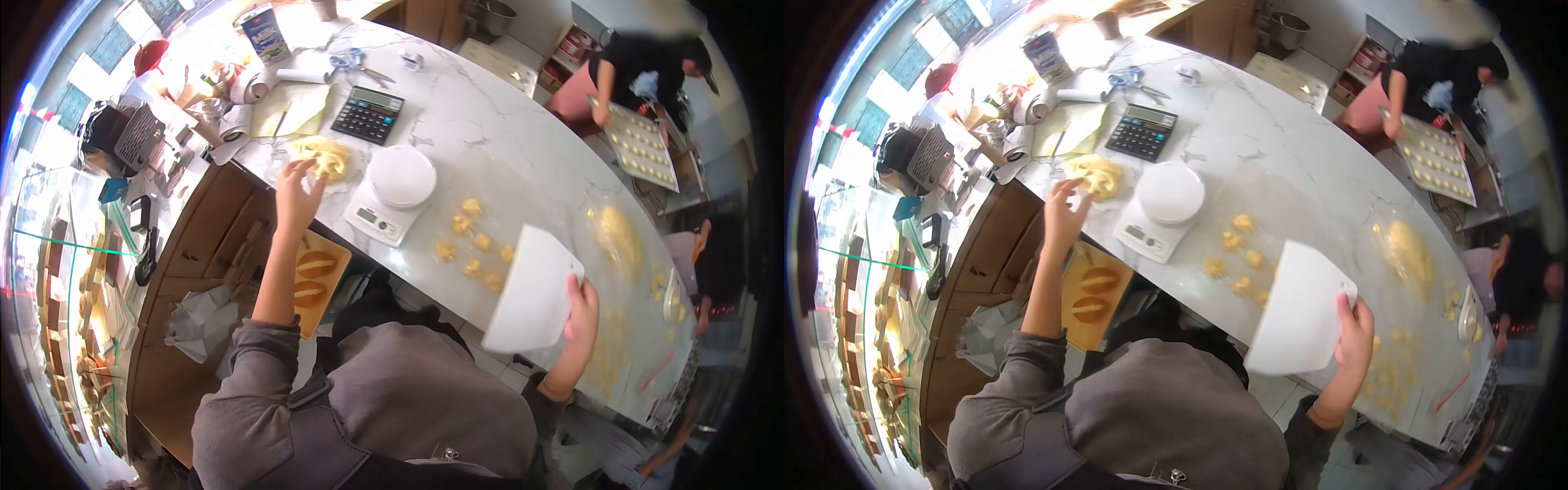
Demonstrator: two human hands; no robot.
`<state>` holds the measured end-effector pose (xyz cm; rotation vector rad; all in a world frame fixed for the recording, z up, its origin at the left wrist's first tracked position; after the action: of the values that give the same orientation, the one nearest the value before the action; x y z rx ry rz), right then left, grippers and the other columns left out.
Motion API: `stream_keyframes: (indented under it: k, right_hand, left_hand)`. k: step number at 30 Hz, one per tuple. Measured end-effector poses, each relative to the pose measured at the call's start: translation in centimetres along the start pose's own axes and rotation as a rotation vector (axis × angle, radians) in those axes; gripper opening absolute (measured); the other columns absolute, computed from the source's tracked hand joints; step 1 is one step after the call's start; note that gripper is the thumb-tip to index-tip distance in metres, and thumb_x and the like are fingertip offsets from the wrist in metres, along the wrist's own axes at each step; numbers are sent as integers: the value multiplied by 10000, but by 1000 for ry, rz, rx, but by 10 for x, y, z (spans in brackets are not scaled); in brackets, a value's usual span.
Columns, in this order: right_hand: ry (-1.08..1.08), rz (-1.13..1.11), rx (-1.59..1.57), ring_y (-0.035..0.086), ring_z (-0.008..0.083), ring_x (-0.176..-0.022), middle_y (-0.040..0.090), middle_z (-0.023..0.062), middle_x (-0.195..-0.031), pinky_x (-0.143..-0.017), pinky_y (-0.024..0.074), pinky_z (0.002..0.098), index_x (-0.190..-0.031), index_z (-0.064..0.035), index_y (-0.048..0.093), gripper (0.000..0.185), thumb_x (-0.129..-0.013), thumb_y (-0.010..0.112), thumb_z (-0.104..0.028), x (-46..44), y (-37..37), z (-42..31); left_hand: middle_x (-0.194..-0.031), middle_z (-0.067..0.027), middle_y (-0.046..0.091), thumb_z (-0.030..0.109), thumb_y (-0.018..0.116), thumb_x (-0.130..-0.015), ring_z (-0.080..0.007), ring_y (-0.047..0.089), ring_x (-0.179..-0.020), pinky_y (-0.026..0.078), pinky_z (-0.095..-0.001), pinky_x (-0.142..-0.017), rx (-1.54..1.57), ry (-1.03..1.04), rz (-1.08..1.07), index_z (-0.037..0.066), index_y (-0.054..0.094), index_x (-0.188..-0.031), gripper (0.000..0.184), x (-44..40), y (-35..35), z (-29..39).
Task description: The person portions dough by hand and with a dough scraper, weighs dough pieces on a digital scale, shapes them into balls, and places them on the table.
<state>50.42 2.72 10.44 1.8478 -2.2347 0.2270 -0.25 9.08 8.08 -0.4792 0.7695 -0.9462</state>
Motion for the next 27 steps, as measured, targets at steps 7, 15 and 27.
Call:
stream_keyframes:
  k: [7,15,27]
  right_hand:
    - [-199,-387,216,550,126,-903,601,68,-1018,-807,431,249,-1126,47,523,318,-911,534,-186,-81,219,-55]
    - [-780,-448,681,608,208,-584,583,171,-645,-535,461,323,-1090,62,515,365,-890,557,-240,-97,391,-69]
    - [-887,-836,1104,619,375,-639,595,242,-666,-560,503,414,-1119,107,464,392,-851,528,-172,-52,524,11]
  left_hand:
    - [-1099,-104,523,172,753,-624,-290,493,-985,425,-360,-864,-192,248,-89,131,625,-1066,462,-15,50,-20]
    - [-1006,-113,586,-54,620,-670,-228,581,-888,524,-288,-691,400,-104,127,-4,573,-880,221,8,27,-67]
    - [-917,-161,597,-86,554,-679,-203,587,-785,502,-275,-661,344,-343,48,-48,582,-954,279,28,2,-103]
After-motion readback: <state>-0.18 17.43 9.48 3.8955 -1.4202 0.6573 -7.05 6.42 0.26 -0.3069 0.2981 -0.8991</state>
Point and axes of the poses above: each hand's wrist, its own x-axis away from the middle knuckle, its own y-axis out of the palm, z = x × y, the point moved 5 cm from there along -x, towards the middle knuckle
